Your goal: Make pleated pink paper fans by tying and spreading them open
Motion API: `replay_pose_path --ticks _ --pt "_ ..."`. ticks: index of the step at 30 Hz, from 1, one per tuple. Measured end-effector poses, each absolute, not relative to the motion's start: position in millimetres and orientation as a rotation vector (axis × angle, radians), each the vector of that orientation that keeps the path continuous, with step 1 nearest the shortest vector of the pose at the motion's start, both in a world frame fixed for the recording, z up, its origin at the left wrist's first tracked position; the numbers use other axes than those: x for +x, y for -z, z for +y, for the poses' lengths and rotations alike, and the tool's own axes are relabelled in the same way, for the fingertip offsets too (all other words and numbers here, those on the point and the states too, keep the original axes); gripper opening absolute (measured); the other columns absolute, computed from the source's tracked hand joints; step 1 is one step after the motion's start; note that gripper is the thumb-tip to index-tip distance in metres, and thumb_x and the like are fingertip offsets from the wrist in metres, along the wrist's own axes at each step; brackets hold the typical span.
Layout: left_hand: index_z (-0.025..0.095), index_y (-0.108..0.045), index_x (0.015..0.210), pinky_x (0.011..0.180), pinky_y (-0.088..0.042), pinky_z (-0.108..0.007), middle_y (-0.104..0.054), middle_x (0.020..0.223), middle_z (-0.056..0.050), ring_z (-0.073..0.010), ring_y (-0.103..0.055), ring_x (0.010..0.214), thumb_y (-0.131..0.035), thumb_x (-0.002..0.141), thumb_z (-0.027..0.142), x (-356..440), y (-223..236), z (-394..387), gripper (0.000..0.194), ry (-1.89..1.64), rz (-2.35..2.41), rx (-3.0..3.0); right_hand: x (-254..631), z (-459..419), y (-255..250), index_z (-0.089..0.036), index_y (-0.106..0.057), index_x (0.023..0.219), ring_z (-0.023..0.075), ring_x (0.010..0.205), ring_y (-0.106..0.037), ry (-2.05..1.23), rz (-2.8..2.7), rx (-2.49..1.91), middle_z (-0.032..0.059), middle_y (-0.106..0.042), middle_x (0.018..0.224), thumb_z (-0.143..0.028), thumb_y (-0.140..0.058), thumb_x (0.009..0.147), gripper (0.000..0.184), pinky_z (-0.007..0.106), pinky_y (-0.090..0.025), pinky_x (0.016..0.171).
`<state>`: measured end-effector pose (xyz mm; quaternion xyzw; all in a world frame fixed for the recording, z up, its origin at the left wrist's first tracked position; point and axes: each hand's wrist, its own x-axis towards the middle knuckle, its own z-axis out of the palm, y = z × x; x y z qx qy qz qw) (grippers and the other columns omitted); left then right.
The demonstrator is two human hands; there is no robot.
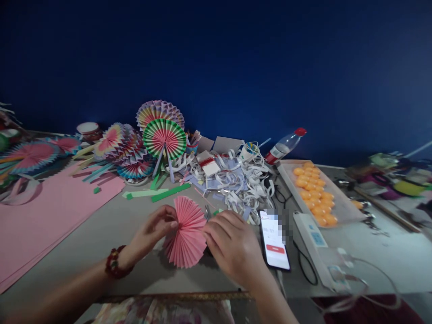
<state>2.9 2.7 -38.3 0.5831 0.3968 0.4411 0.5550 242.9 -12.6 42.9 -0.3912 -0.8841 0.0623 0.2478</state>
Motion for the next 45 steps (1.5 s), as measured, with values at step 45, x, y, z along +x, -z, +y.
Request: replay_pose_path --ticks 45 --pt "0.019 -0.064 0.087 0.082 -0.041 -0.037 -0.065 0.074 -0.002 -0.0180 -0.053 0.075 -0.052 0.091 0.011 28 7 -8 0.015 -1.130 0.930 2.552 228 -22 -51 -0.020 -0.063 0.085 0.0202 0.080 -0.060 -0.051 -2.525 -0.993 0.0029 -0.067 0.077 -0.014 -0.052 0.093 0.014 0.041 -0.046 0.088"
